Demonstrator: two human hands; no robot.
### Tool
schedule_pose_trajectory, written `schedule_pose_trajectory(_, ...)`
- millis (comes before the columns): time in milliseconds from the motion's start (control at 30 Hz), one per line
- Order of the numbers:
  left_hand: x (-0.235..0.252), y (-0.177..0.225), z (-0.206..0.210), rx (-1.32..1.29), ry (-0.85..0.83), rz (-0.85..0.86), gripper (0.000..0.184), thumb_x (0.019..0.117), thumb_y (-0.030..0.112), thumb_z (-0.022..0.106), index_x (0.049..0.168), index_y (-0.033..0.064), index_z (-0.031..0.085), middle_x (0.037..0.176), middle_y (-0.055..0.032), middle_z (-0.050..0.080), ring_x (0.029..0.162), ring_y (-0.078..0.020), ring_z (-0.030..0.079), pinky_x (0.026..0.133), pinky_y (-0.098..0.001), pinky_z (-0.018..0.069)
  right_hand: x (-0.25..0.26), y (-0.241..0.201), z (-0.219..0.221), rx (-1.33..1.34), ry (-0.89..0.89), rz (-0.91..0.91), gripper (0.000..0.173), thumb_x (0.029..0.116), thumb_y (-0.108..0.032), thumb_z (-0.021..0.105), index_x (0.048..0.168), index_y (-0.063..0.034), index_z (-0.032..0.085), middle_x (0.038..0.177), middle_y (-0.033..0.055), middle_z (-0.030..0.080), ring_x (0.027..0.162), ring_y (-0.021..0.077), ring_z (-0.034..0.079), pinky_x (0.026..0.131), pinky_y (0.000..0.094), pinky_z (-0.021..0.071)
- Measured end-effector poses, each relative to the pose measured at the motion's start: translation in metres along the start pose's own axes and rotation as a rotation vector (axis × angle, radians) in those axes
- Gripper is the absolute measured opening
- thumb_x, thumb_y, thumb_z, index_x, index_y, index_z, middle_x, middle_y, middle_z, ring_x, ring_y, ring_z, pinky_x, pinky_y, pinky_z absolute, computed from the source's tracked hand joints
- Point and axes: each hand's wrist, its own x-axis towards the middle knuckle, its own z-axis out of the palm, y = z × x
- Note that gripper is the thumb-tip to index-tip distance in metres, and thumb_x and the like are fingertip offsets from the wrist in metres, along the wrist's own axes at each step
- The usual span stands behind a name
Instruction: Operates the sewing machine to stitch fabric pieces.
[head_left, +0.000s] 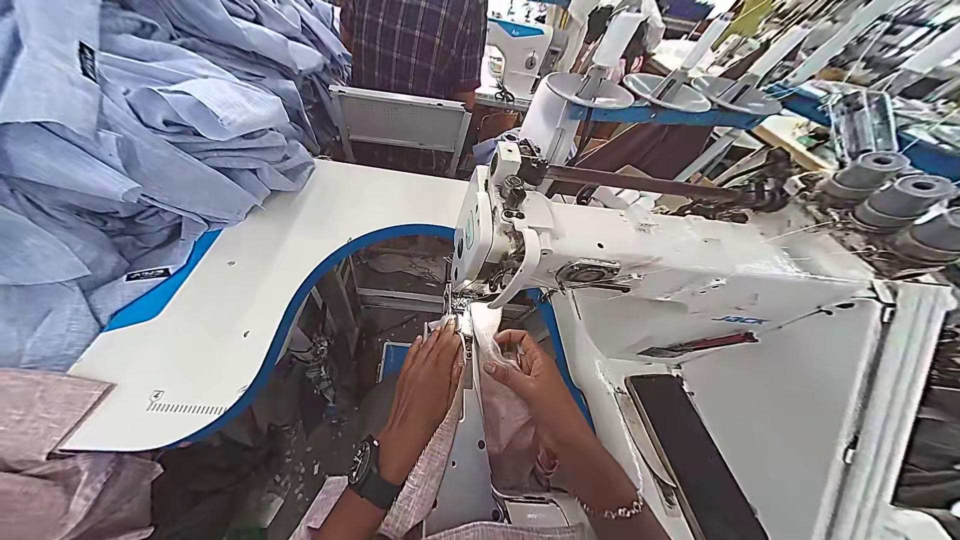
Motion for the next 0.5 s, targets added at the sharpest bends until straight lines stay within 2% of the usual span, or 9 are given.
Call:
schedule_pose_trajectory(67, 0.000, 0.001, -0.001, 0.034, -0.005, 0.005, 0.032, 0.1011, 0.014, 0.049, 0.116, -0.0031, 0.072, 0.135, -0.0166, 0.067, 0.125, -0.0380, 0.064, 0.103, -0.0592, 0.0487, 0.013, 0.000, -0.024, -0.521, -0.013, 0.199, 0.048, 0.0918, -0.025, 0.076, 0.125, 0.0071, 0.062, 0.111, 0.0268, 0.068, 0.103, 0.0386, 0.067, 0.089, 0.0555, 0.0522)
schedule_pose_trajectory(100, 0.000, 0.001, -0.001, 0.048, 0.006, 0.017, 0.030, 0.1003, 0.011, 0.050, 0.114, -0.0031, 0.072, 0.134, -0.0168, 0.068, 0.124, -0.0392, 0.064, 0.101, -0.0595, 0.0496, 0.017, 0.000, -0.031, -0.676, 0.000, 0.285, 0.042, 0.0962, -0.027, 0.071, 0.120, 0.0071, 0.066, 0.113, 0.0296, 0.068, 0.110, 0.0445, 0.065, 0.092, 0.0623, 0.0481)
schedule_pose_trajectory(133, 0.002, 0.001, -0.001, 0.056, 0.021, 0.029, 0.029, 0.0994, 0.009, 0.051, 0.113, -0.0035, 0.073, 0.133, -0.0175, 0.068, 0.123, -0.0403, 0.065, 0.098, -0.0585, 0.0517, 0.016, 0.000, -0.034, -0.723, 0.033, 0.284, 0.038, 0.0977, -0.028, 0.069, 0.114, 0.0063, 0.068, 0.110, 0.0298, 0.068, 0.109, 0.0467, 0.064, 0.091, 0.0648, 0.0462)
schedule_pose_trajectory(200, 0.002, 0.000, 0.002, 0.053, 0.035, 0.037, 0.027, 0.0973, 0.004, 0.052, 0.111, -0.0042, 0.073, 0.130, -0.0184, 0.069, 0.115, -0.0394, 0.068, 0.090, -0.0518, 0.0567, 0.004, -0.006, -0.023, -0.680, 0.097, 0.060, 0.036, 0.0959, -0.028, 0.071, 0.109, 0.0062, 0.070, 0.096, 0.0287, 0.070, 0.095, 0.0474, 0.067, 0.083, 0.0660, 0.0489)
schedule_pose_trajectory(233, 0.001, 0.001, 0.003, 0.028, 0.022, 0.032, 0.026, 0.0968, 0.002, 0.053, 0.111, -0.0059, 0.073, 0.130, -0.0198, 0.068, 0.112, -0.0400, 0.069, 0.086, -0.0503, 0.0580, -0.004, -0.006, -0.011, -0.670, 0.129, -0.116, 0.034, 0.0949, -0.028, 0.070, 0.106, 0.0045, 0.071, 0.085, 0.0248, 0.070, 0.082, 0.0442, 0.070, 0.072, 0.0628, 0.0519)
schedule_pose_trajectory(300, -0.001, -0.001, 0.001, -0.001, 0.001, 0.034, 0.025, 0.0967, 0.002, 0.053, 0.111, -0.0073, 0.072, 0.132, -0.0210, 0.067, 0.110, -0.0413, 0.070, 0.084, -0.0498, 0.0584, -0.007, 0.006, 0.015, -0.651, 0.227, -0.496, 0.026, 0.0904, -0.023, 0.063, 0.098, -0.0005, 0.074, 0.069, 0.0124, 0.069, 0.060, 0.0303, 0.069, 0.052, 0.0485, 0.0524)
schedule_pose_trajectory(367, -0.002, -0.001, -0.001, -0.015, -0.009, 0.040, 0.026, 0.0970, 0.004, 0.054, 0.111, -0.0068, 0.073, 0.133, -0.0211, 0.067, 0.111, -0.0410, 0.070, 0.088, -0.0492, 0.0582, -0.003, 0.017, 0.026, -0.604, 0.311, -0.685, 0.023, 0.0883, -0.017, 0.060, 0.094, -0.0021, 0.077, 0.071, 0.0097, 0.071, 0.059, 0.0242, 0.070, 0.050, 0.0406, 0.0530)
schedule_pose_trajectory(433, -0.002, -0.001, 0.000, -0.028, 0.004, 0.043, 0.026, 0.0967, 0.004, 0.054, 0.110, -0.0068, 0.073, 0.132, -0.0217, 0.067, 0.111, -0.0407, 0.070, 0.091, -0.0472, 0.0579, -0.002, 0.016, 0.019, -0.581, 0.360, -0.606, 0.023, 0.0925, -0.017, 0.060, 0.094, -0.0004, 0.077, 0.079, 0.0128, 0.074, 0.069, 0.0268, 0.073, 0.059, 0.0445, 0.0575)
schedule_pose_trajectory(500, -0.003, 0.000, -0.001, -0.038, -0.005, 0.036, 0.026, 0.0978, 0.004, 0.053, 0.110, -0.0076, 0.072, 0.133, -0.0219, 0.067, 0.112, -0.0401, 0.070, 0.094, -0.0454, 0.0570, 0.001, 0.011, 0.001, -0.494, 0.426, -0.346, 0.026, 0.1011, -0.015, 0.058, 0.099, 0.0059, 0.074, 0.081, 0.0199, 0.071, 0.076, 0.0345, 0.071, 0.070, 0.0553, 0.0550)
